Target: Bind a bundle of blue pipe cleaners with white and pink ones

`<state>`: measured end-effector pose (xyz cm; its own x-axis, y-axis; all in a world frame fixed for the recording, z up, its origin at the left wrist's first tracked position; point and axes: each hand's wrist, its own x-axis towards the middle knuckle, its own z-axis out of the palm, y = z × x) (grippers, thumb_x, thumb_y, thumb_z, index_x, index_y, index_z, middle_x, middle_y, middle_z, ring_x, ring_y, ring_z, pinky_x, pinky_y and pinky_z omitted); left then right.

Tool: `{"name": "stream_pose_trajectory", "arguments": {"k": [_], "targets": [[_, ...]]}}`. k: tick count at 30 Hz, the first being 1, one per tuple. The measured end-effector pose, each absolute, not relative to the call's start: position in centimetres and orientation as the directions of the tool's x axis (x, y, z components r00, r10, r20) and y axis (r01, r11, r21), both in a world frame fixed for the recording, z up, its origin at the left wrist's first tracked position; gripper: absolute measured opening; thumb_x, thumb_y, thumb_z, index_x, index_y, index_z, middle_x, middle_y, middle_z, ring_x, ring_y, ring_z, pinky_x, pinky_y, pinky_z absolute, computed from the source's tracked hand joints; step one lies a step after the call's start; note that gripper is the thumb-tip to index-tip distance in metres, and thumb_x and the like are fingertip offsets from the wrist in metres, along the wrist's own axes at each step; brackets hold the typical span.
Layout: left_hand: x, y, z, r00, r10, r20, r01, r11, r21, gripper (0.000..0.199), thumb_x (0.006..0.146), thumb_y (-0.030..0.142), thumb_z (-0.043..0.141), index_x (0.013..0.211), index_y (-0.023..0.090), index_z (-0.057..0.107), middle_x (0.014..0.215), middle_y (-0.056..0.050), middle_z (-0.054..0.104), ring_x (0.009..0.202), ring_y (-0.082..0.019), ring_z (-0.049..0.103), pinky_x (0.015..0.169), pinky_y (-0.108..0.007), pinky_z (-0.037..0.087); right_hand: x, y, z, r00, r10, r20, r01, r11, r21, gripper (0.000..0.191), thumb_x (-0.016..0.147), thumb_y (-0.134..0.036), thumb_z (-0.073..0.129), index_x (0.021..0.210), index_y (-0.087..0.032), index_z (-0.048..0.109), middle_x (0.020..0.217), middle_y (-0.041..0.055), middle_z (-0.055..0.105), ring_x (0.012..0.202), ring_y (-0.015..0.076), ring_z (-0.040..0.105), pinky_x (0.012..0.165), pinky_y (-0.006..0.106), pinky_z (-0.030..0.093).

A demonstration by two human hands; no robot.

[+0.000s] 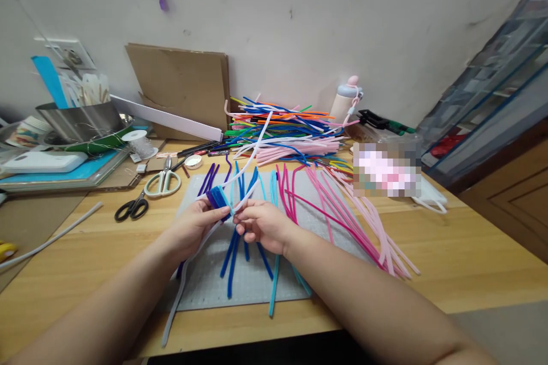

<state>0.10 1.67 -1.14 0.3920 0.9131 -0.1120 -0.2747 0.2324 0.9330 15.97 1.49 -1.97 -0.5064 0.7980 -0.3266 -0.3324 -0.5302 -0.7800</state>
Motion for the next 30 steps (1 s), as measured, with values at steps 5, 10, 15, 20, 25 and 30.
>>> {"name": "stream_pose_trajectory", "arguments": {"k": [5,10,15,20,25,30], "targets": [[-0.20,1.96,-1.62,0.381,0.920,-0.091,-0.281,0.209,0.937,0.018,0.067,0.018,0.067,0.083,0.012,0.066,0.076,-0.005,0.068,0.071,-0.015,0.059,0.077,-0.030,0.043,15.77,1.10,-1.72,-0.490,0.825,-0.282,-0.282,-0.456,-0.844,0.018,0.069,-0.026,0.065,0.075,-0.013,0.054,0.066,-0.0002,0.054,0.048,0.0057,0.049,0.034,0.013,0.023],[-0.33,2.04,-2.05,0.379,0.922,-0.083,-0.273,0.197,0.942,0.021,0.066,0.018,0.068,0.086,0.012,0.066,0.075,-0.005,0.068,0.070,-0.014,0.059,0.076,-0.029,0.043,15.36,1.08,-2.25,-0.443,0.865,-0.233,-0.269,-0.377,-0.887,0.024,0.067,-0.029,0.069,0.074,-0.012,0.054,0.065,-0.0001,0.055,0.046,0.0042,0.048,0.033,0.013,0.024],[-0.35,2.16,-2.12,0.366,0.927,-0.084,-0.252,0.185,0.950,0.016,0.067,0.018,0.068,0.082,0.013,0.066,0.074,-0.004,0.067,0.069,-0.014,0.058,0.075,-0.028,0.043,15.28,1.08,-2.43,-0.385,0.906,-0.177,-0.171,-0.259,-0.951,0.026,0.068,-0.034,0.067,0.074,-0.012,0.054,0.063,-0.0003,0.057,0.046,0.0062,0.051,0.033,0.014,0.030],[-0.29,2.20,-1.94,0.400,0.915,-0.061,-0.254,0.174,0.951,0.013,0.067,0.017,0.067,0.078,0.012,0.065,0.070,-0.004,0.066,0.066,-0.014,0.058,0.073,-0.027,0.043,15.12,0.94,-2.00,-0.380,0.914,-0.145,-0.063,-0.182,-0.981,0.027,0.070,-0.038,0.063,0.069,-0.012,0.054,0.056,-0.0009,0.057,0.040,0.0048,0.047,0.033,0.015,0.030],[-0.12,2.13,-1.92,0.369,0.927,-0.070,-0.274,0.180,0.945,0.020,0.065,0.017,0.069,0.084,0.013,0.063,0.075,-0.004,0.067,0.067,-0.014,0.059,0.072,-0.028,0.044,15.01,0.94,-1.86,-0.366,0.921,-0.133,-0.029,-0.154,-0.988,0.026,0.071,-0.038,0.060,0.068,-0.012,0.055,0.051,-0.0027,0.055,0.036,0.0038,0.044,0.033,0.015,0.030],[0.03,1.98,-1.77,0.381,0.920,-0.089,-0.291,0.211,0.933,0.024,0.065,0.018,0.069,0.087,0.012,0.062,0.077,-0.005,0.067,0.067,-0.015,0.059,0.072,-0.029,0.044,15.09,0.94,-1.95,-0.336,0.934,-0.120,-0.008,-0.130,-0.991,0.026,0.070,-0.038,0.061,0.068,-0.013,0.055,0.053,-0.0020,0.056,0.039,0.0049,0.048,0.034,0.015,0.032]]}}
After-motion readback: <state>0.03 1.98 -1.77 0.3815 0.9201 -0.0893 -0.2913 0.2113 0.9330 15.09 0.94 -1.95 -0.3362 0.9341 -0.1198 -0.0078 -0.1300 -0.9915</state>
